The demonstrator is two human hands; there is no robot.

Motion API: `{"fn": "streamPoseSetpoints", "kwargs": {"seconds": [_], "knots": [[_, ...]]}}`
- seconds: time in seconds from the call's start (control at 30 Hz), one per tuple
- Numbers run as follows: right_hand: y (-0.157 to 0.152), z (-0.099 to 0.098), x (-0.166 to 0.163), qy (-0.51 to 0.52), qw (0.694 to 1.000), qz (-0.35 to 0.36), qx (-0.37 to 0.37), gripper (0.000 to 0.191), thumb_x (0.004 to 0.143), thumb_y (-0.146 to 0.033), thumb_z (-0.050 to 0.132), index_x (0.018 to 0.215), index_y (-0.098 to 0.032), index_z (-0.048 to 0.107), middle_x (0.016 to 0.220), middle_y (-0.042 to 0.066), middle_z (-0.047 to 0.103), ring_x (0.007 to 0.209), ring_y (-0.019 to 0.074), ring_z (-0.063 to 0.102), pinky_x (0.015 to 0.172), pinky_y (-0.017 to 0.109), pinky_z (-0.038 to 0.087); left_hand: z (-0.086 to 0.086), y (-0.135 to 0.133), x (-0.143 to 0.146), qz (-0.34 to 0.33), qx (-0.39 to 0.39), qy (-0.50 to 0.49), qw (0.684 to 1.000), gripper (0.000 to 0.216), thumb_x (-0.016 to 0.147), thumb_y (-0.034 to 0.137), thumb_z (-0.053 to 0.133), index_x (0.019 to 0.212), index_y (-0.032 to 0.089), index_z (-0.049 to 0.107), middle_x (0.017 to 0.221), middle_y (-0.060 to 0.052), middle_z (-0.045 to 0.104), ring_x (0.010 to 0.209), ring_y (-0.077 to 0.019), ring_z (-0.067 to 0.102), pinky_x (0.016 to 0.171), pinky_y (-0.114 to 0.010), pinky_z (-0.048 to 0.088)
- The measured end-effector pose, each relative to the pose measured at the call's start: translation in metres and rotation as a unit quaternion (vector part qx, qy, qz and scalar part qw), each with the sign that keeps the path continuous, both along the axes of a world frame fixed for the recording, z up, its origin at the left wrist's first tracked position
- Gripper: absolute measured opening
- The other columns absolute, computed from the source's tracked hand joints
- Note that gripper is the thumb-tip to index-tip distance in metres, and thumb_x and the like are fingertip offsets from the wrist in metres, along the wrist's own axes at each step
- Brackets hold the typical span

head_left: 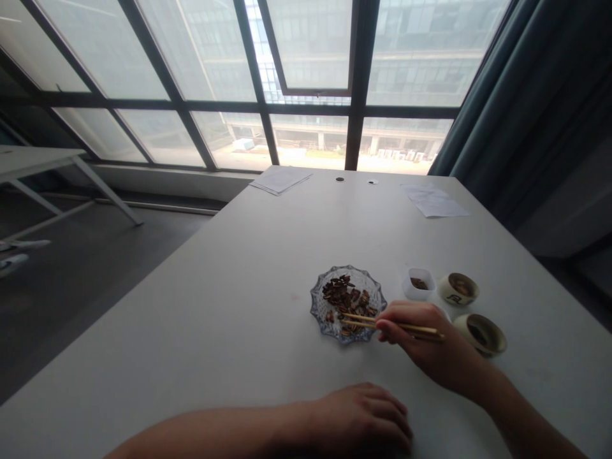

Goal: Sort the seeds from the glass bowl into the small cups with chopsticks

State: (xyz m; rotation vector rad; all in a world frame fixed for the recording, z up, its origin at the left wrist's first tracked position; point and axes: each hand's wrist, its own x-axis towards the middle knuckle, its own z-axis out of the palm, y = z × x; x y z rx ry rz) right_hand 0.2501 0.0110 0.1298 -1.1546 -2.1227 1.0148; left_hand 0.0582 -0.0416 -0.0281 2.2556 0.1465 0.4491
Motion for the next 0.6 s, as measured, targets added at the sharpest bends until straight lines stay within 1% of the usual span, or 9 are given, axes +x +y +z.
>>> {"fn": "streamPoseSetpoints", "kwargs": {"seconds": [0.17, 0.27, 0.4, 0.5, 0.6], "knots": [[0.000, -0.005, 0.000, 0.011, 1.000, -0.008, -0.002, 0.046, 0.108, -0.048, 0.053, 0.082, -0.018, 0.077, 0.079, 0.005, 0.075, 0.073, 0.0178, 0.067, 0.069, 0.030, 0.047, 0.001, -0.001, 0.000, 0.002, 0.009, 0.005, 1.000, 0.028, 0.104, 0.036, 0.051, 0.117, 0.017, 0.067, 0.130, -0.010, 0.074, 0.139, -0.0225, 0.059, 0.123, -0.034, 0.041], [-0.001, -0.012, 0.000, 0.023, 0.999, -0.032, -0.008, 0.050, 0.107, -0.052, 0.052, 0.080, -0.017, 0.077, 0.078, 0.006, 0.075, 0.072, 0.0189, 0.068, 0.068, 0.031, 0.049, 0.001, -0.002, 0.000, 0.006, 0.001, 0.013, 1.000, 0.027, 0.104, 0.036, 0.052, 0.118, 0.019, 0.067, 0.130, -0.010, 0.074, 0.140, -0.0225, 0.059, 0.124, -0.034, 0.041], [0.000, -0.016, 0.001, 0.034, 0.997, -0.069, -0.015, 0.053, 0.106, -0.054, 0.052, 0.080, -0.018, 0.079, 0.078, 0.008, 0.078, 0.072, 0.0206, 0.071, 0.067, 0.030, 0.054, 0.003, -0.001, -0.001, 0.005, -0.006, 0.011, 1.000, 0.026, 0.103, 0.036, 0.052, 0.118, 0.020, 0.067, 0.129, -0.010, 0.074, 0.140, -0.0222, 0.059, 0.124, -0.035, 0.040], [-0.001, -0.011, 0.004, 0.055, 0.993, -0.102, -0.013, 0.050, 0.105, -0.056, 0.056, 0.084, -0.018, 0.082, 0.080, 0.009, 0.080, 0.072, 0.0225, 0.076, 0.067, 0.030, 0.059, 0.006, 0.000, -0.001, 0.001, 0.002, 0.004, 1.000, 0.028, 0.105, 0.038, 0.051, 0.117, 0.019, 0.068, 0.128, -0.010, 0.074, 0.139, -0.0221, 0.059, 0.124, -0.033, 0.040], [-0.007, 0.006, 0.018, 0.078, 0.987, -0.139, -0.010, 0.045, 0.102, -0.056, 0.060, 0.092, -0.019, 0.084, 0.084, 0.010, 0.082, 0.073, 0.0242, 0.079, 0.067, 0.030, 0.064, 0.009, 0.000, -0.002, 0.003, 0.018, -0.006, 1.000, 0.029, 0.105, 0.038, 0.050, 0.116, 0.017, 0.067, 0.128, -0.010, 0.074, 0.137, -0.0220, 0.060, 0.123, -0.030, 0.040]]}}
